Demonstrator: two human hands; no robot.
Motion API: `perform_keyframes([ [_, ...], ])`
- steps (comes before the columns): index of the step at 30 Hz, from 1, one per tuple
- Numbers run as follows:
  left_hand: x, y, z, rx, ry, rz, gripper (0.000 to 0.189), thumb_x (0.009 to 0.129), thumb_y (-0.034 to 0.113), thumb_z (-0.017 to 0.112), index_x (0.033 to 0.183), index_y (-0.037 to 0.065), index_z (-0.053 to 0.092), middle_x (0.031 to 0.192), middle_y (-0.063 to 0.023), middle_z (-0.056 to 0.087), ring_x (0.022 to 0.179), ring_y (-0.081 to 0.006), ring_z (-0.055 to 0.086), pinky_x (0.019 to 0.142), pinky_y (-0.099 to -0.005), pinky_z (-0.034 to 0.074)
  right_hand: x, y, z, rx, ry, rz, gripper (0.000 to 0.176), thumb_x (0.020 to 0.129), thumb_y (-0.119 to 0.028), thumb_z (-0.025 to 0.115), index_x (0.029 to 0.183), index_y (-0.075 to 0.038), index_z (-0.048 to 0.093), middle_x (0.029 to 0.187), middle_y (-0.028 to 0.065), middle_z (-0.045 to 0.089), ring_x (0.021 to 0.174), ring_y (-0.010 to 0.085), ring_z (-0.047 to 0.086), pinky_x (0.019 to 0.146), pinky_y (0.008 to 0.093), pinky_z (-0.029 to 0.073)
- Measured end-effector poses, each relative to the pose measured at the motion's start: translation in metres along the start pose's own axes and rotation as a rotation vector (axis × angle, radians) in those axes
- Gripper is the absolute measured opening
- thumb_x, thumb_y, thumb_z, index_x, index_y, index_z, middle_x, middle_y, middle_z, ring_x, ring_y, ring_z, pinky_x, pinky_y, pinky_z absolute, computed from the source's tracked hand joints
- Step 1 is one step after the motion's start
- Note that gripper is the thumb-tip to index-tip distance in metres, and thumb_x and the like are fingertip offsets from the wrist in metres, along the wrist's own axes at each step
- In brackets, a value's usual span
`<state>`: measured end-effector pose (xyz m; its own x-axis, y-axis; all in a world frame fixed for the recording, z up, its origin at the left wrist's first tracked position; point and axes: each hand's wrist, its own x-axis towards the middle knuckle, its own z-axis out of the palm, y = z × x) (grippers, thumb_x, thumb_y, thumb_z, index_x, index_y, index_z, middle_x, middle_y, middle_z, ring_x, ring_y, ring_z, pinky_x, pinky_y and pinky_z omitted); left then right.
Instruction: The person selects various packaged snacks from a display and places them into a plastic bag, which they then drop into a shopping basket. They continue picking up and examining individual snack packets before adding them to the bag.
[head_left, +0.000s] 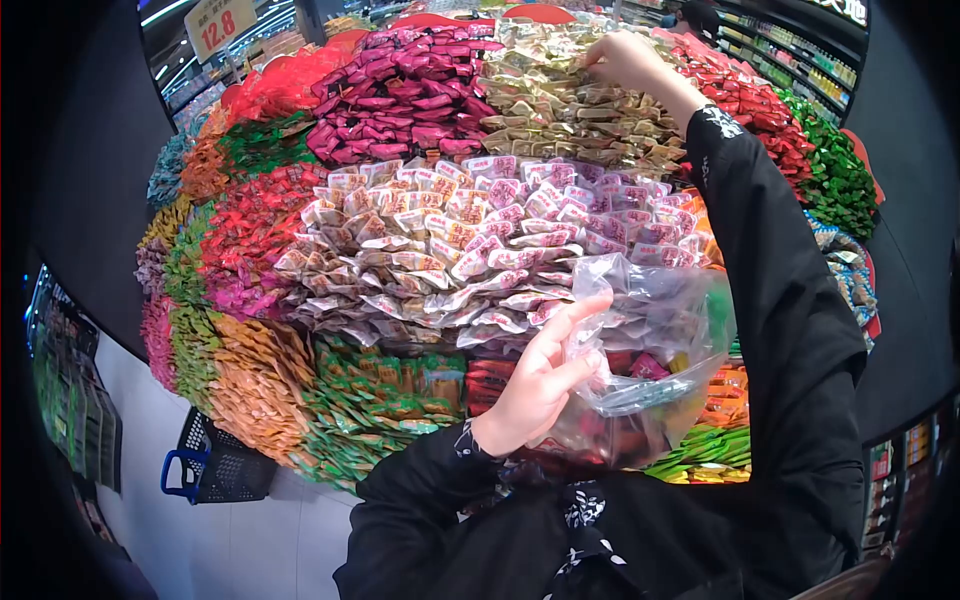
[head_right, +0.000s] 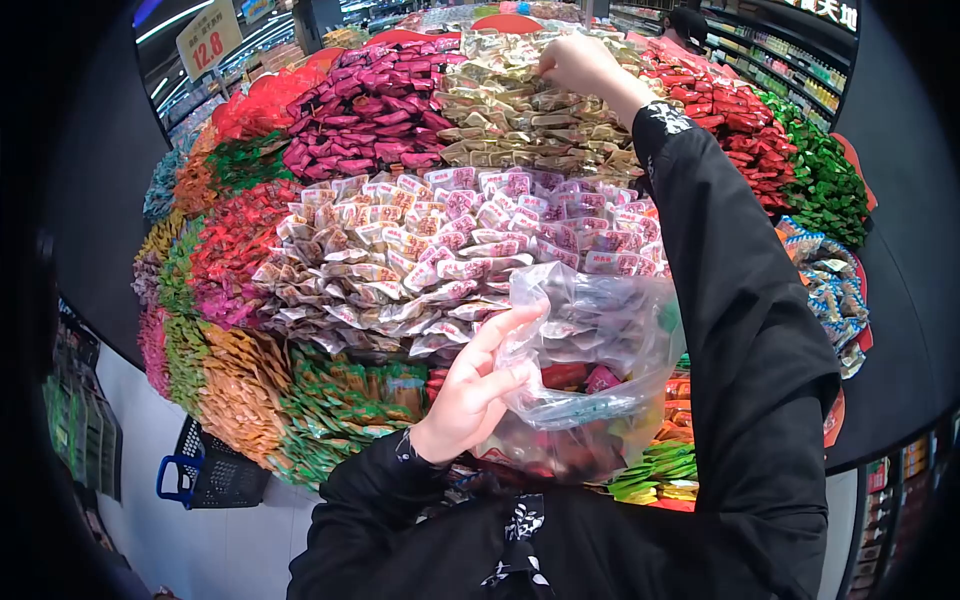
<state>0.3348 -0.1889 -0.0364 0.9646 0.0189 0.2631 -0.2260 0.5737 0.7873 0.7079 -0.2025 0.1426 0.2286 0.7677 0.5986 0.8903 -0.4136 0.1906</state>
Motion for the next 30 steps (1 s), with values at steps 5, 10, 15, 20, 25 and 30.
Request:
perform_keyframes([
  [5, 0.001, -0.001, 0.003, -0.007, 0.022, -0.010, 0.052, 0.087, -0.003, 0.048, 0.136, 0.002, 0.032, 0.137, -0.0062, 0.038, 0.085, -0.0103, 0.055, 0.076, -0.0258, 0.046, -0.009, 0.004, 0.008, 0.044, 0.077, 0.019, 0.015, 0.074, -0.016, 0.065, 0.086, -0.010, 0.070, 0.080, 0.0115, 0.067, 0.077, 0.0281, 0.064, 0.072, 0.0371, 0.050],
  [10, -0.003, 0.000, 0.005, -0.015, 0.069, -0.010, 0.055, 0.083, -0.003, 0.052, 0.135, 0.002, 0.035, 0.140, -0.0074, 0.035, 0.093, -0.0105, 0.054, 0.079, -0.0261, 0.045, -0.013, 0.008, 0.007, 0.074, 0.161, -0.015, 0.015, 0.074, -0.015, 0.064, 0.086, -0.009, 0.070, 0.078, 0.0129, 0.066, 0.077, 0.0285, 0.063, 0.071, 0.0374, 0.050],
  [15, -0.005, 0.003, 0.006, -0.041, 0.085, -0.019, 0.057, 0.082, -0.004, 0.052, 0.136, 0.002, 0.033, 0.141, -0.0075, 0.035, 0.095, -0.0106, 0.053, 0.080, -0.0262, 0.044, -0.015, 0.005, -0.023, 0.152, 0.295, 0.149, 0.015, 0.075, -0.017, 0.064, 0.085, -0.007, 0.069, 0.082, 0.0132, 0.066, 0.079, 0.0280, 0.063, 0.073, 0.0368, 0.049],
  [20, -0.008, 0.002, 0.012, -0.063, 0.157, 0.028, 0.062, 0.082, -0.006, 0.050, 0.139, 0.001, 0.027, 0.142, -0.0069, 0.033, 0.100, -0.0116, 0.053, 0.084, -0.0271, 0.044, -0.025, -0.001, -0.084, 0.295, 0.519, 0.242, 0.015, 0.078, -0.013, 0.062, 0.087, -0.002, 0.067, 0.073, 0.0111, 0.065, 0.068, 0.0186, 0.062, 0.064, 0.0299, 0.048],
  [25, -0.015, 0.001, 0.016, 0.029, 0.154, 0.122, 0.068, 0.083, -0.009, 0.045, 0.143, 0.002, 0.016, 0.148, -0.0082, 0.020, 0.103, -0.0125, 0.052, 0.082, -0.0262, 0.046, -0.085, -0.062, -0.148, 0.398, 0.527, 0.239, 0.013, 0.081, -0.011, 0.061, 0.088, 0.000, 0.066, 0.074, 0.0079, 0.066, 0.067, 0.0156, 0.061, 0.063, 0.0291, 0.048],
  [30, -0.026, -0.001, 0.022, 0.093, 0.181, 0.158, 0.073, 0.078, -0.012, 0.047, 0.143, 0.000, 0.016, 0.148, -0.0092, 0.020, 0.123, -0.0153, 0.039, 0.098, -0.0285, 0.036, -0.160, -0.118, -0.162, 1.150, 0.226, 0.195, 0.010, 0.087, -0.006, 0.055, 0.082, -0.001, 0.061, 0.070, 0.0042, 0.062, 0.063, 0.0097, 0.059, 0.058, 0.0252, 0.050],
])
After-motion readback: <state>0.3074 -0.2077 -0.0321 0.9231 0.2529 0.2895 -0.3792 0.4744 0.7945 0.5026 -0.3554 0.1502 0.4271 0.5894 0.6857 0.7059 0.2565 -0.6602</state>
